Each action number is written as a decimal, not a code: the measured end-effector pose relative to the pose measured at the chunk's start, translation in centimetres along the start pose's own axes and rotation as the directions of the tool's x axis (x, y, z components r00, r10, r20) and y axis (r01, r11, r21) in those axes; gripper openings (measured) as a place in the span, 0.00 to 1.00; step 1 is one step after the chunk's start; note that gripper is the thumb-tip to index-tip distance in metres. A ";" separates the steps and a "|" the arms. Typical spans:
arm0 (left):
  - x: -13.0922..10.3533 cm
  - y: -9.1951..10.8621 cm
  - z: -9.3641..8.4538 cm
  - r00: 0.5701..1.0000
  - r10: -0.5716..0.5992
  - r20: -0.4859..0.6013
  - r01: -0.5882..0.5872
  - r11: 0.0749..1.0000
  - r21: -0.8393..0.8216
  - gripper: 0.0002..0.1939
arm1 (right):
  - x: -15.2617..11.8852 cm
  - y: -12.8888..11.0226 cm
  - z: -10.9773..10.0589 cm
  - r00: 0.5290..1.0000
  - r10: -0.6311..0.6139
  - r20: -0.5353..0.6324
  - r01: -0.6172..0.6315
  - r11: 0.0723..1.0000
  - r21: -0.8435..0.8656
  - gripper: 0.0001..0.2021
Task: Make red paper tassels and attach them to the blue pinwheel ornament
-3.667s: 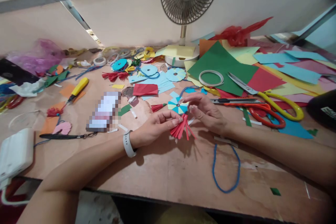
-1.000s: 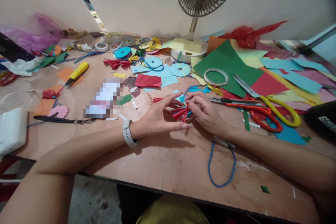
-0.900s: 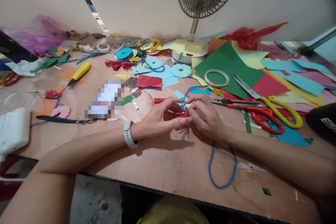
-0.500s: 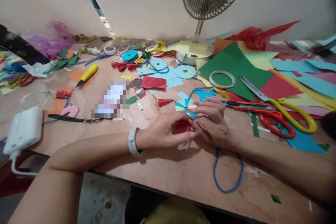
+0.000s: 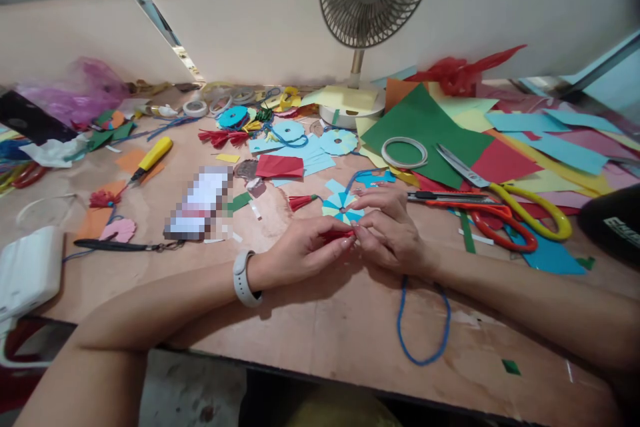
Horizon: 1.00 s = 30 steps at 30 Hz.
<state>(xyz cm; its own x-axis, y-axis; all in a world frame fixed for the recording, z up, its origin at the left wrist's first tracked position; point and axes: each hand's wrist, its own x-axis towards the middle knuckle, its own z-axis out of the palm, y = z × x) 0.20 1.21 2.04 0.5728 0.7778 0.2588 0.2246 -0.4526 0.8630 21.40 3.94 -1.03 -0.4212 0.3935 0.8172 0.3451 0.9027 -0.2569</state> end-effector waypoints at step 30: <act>0.6 -1.7 0.3 0.952 -0.305 0.011 0.273 0.834 -0.480 0.16 | 0.6 1.6 -0.1 0.895 0.440 0.079 -0.445 0.859 0.252 0.10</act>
<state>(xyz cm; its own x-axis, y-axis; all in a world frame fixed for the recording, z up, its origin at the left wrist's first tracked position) 0.41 2.29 0.62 0.4852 0.8741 -0.0216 -0.0352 0.0441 0.9984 21.83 5.63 -0.91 -0.2907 0.7630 0.5774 0.2727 0.6445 -0.7143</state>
